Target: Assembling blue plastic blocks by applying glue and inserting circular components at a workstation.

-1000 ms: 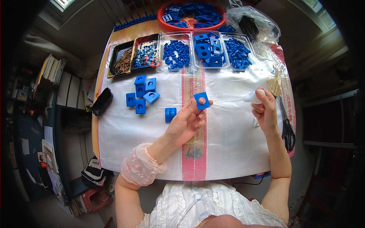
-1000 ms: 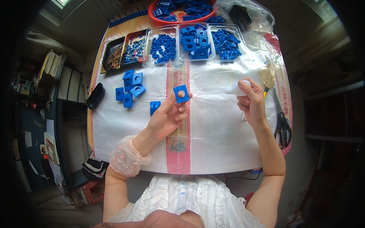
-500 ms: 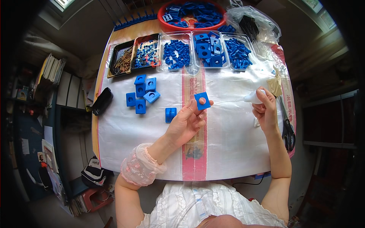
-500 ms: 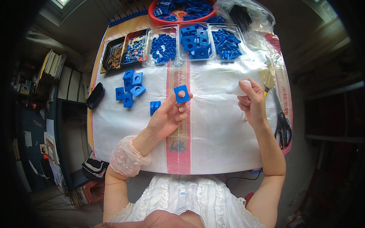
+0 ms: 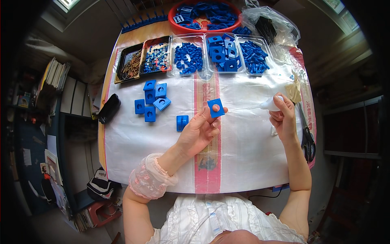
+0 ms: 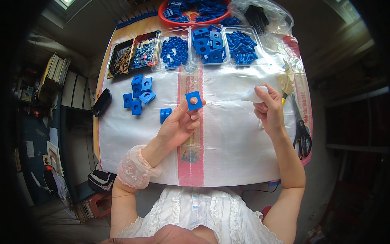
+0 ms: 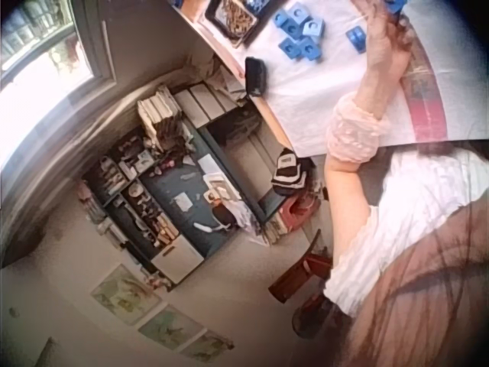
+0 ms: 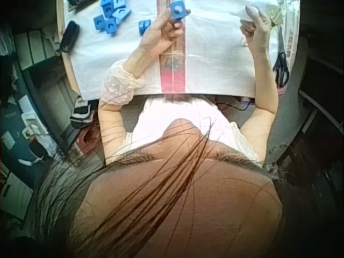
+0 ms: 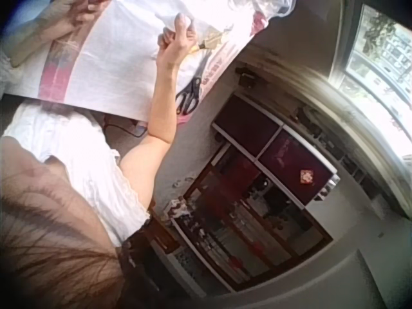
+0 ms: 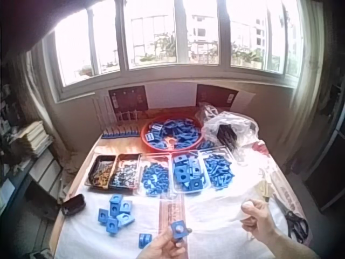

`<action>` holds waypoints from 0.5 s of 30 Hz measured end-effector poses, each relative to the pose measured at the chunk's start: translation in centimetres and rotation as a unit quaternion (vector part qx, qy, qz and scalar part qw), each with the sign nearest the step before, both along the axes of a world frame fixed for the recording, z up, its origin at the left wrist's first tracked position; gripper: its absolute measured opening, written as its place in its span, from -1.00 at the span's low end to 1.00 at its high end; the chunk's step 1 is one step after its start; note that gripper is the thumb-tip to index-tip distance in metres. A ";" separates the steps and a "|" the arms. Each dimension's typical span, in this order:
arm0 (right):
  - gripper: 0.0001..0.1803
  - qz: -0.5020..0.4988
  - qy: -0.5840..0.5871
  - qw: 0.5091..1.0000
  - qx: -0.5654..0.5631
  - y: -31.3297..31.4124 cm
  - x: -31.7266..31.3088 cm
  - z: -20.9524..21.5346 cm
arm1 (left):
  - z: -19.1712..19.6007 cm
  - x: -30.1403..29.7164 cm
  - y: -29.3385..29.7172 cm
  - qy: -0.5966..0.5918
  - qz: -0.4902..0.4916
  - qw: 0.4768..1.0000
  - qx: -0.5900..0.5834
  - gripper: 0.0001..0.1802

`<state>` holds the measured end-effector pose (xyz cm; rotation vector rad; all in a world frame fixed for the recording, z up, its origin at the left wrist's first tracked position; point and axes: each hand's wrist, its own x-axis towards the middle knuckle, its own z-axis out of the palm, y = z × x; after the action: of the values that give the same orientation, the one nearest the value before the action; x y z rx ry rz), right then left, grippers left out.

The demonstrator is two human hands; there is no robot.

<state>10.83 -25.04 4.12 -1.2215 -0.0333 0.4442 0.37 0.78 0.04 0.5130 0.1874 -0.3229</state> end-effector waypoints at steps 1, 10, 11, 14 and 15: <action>-0.82 -0.002 0.000 1.000 -0.002 0.0 0.0 0.1 | 0.0 0.0 0.0 -0.002 0.000 1.000 0.001 -0.68; -0.80 0.000 -0.005 1.000 -0.001 0.0 0.0 0.0 | -0.1 0.0 0.0 0.008 0.003 1.000 -0.001 -0.67; -0.80 -0.001 -0.006 1.000 -0.003 0.0 0.1 0.0 | 0.0 0.0 0.0 0.007 0.003 1.000 0.000 -0.68; -0.80 -0.005 -0.005 1.000 0.002 0.0 0.1 -0.1 | 0.1 0.0 0.0 0.003 0.001 1.000 0.003 -0.68; -0.80 -0.001 -0.005 1.000 0.002 0.0 0.1 -0.1 | 0.0 0.0 0.0 0.002 0.000 1.000 0.003 -0.69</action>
<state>10.89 -25.06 3.99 -1.2205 -0.0417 0.4351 0.37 0.81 0.08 0.5183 0.1926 -0.3230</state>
